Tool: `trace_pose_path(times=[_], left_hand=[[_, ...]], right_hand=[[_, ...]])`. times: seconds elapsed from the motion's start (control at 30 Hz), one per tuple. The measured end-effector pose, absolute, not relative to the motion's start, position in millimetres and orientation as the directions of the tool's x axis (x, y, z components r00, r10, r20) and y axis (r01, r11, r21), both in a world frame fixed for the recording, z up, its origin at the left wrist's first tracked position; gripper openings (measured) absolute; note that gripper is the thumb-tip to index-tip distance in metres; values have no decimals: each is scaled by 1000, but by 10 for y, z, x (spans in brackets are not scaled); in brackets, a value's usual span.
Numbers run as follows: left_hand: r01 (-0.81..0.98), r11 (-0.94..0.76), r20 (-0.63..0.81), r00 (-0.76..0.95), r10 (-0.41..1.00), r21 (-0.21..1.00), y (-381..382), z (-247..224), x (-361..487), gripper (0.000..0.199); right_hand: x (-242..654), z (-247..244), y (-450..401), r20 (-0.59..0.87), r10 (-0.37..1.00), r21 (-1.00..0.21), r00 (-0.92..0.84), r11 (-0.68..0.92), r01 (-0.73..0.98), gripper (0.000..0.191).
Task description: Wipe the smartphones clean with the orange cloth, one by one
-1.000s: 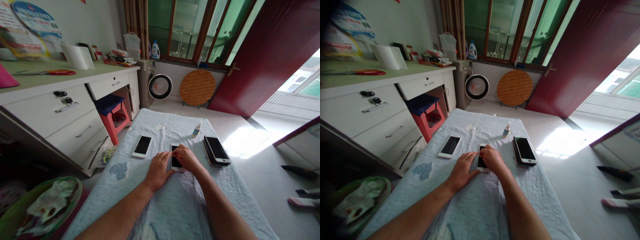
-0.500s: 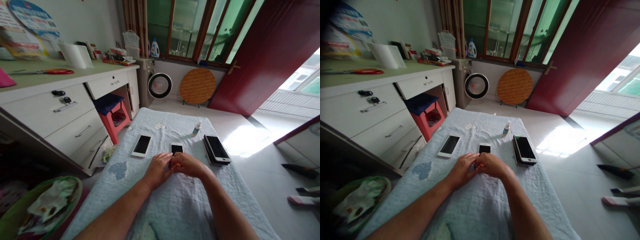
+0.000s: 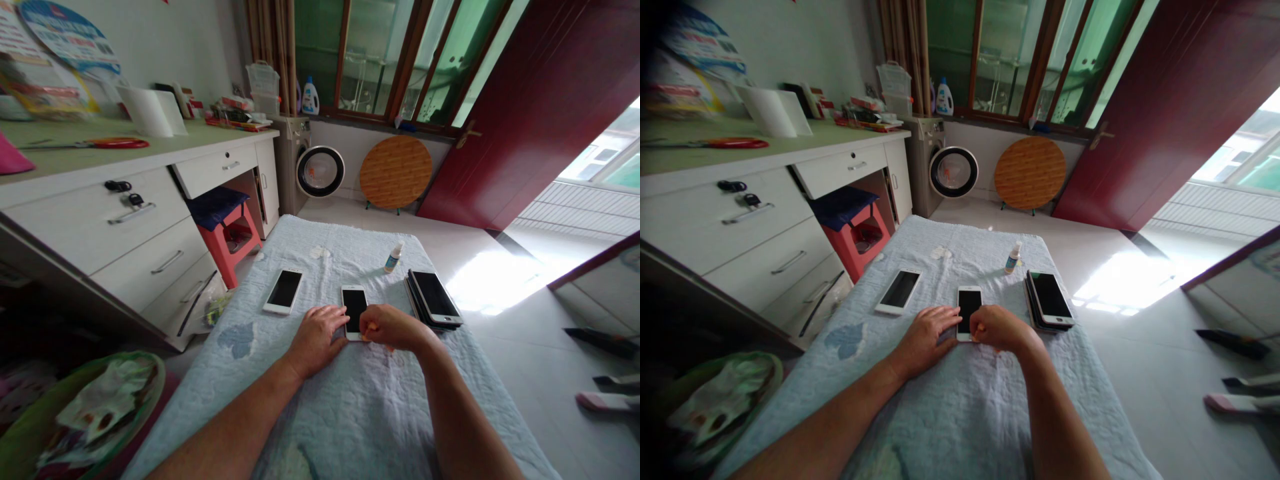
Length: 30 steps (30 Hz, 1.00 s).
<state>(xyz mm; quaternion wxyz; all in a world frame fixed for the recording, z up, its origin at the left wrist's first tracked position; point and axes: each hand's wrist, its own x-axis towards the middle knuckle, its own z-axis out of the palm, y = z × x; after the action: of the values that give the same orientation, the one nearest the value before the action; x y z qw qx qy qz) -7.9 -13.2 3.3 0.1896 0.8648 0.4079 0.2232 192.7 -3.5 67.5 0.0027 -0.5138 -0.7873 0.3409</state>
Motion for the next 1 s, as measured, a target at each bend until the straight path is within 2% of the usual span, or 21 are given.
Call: trace_pose_path(times=[0.1,0.2,0.37,0.47,0.53,0.73,0.87,1.0], left_hand=[[616,-606,257,563,785,503,-127,18,-74,46],[611,-616,289,553,782,498,-121,3,-58,51],[637,-620,274,563,780,457,-126,-10,-38,38],[646,-615,262,563,784,452,-135,-15,-39,37],[645,-615,263,562,784,454,-139,-16,-41,37],[645,-618,260,567,781,450,-142,8,-33,37],[634,-630,279,570,773,448,-144,21,-29,36],[630,-637,306,562,769,444,-138,10,-26,35]], right_hand=[[1813,654,-29,-255,800,-528,-543,355,771,12],[1758,614,-26,-233,776,-563,-586,384,732,12],[1895,575,-20,-341,768,-625,-543,246,741,11],[2027,559,-4,-438,758,-635,-483,120,763,15],[2101,538,17,-441,767,-630,-466,105,770,14],[2192,426,119,-262,877,-581,-402,189,792,12],[2140,292,229,-30,949,-524,-313,252,814,9],[2055,107,348,156,978,-491,-136,196,849,13]])
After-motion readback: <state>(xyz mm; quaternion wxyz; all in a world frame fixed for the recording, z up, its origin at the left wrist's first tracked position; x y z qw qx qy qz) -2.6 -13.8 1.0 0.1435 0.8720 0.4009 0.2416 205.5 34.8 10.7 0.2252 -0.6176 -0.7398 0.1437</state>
